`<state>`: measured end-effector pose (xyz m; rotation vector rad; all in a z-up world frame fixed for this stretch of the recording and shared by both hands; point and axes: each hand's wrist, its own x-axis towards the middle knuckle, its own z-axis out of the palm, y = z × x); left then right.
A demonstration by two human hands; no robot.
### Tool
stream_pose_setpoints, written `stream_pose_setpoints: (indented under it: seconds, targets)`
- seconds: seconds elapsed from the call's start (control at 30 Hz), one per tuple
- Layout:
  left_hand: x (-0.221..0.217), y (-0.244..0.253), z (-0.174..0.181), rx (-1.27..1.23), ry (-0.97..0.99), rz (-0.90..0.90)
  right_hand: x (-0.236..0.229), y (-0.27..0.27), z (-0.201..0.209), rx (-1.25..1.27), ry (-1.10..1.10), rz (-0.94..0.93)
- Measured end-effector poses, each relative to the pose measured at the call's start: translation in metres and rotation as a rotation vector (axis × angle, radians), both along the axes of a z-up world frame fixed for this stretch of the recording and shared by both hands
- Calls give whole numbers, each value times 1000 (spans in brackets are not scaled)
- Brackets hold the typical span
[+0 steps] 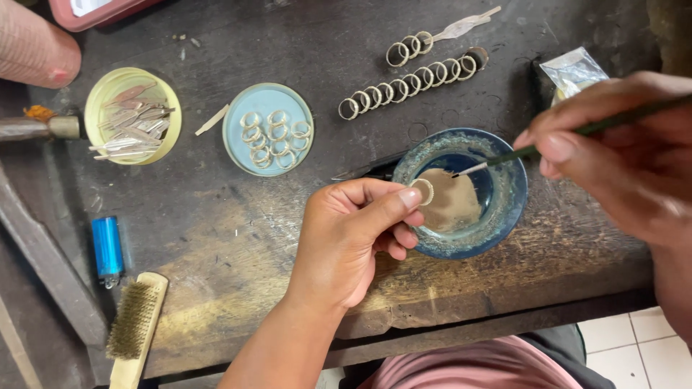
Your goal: Applying a liquid or paste to small metal rings using a fine-tipped brush.
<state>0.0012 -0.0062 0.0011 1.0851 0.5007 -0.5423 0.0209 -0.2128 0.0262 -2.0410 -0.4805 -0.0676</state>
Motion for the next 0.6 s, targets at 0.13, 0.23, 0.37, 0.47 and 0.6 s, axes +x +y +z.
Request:
stream_pose_setpoints:
  seconds: [0.13,0.23,0.37,0.47,0.6]
  targets:
    - [-1,1,-2,6,-8,-3,8,1,4,-202,112,-135]
    - [0,1,-2,2,-13,-14,10,2,4,-292,61,-117]
    - [-1,1,-4,-4,-28,-23,10,3,3,-292,66,-118]
    - [0,1,-2,3,3,-21,9,5,6,-282,76,-130]
    - [0,2,-3,-4,1,-30,8,5,3,-203,78,-108]
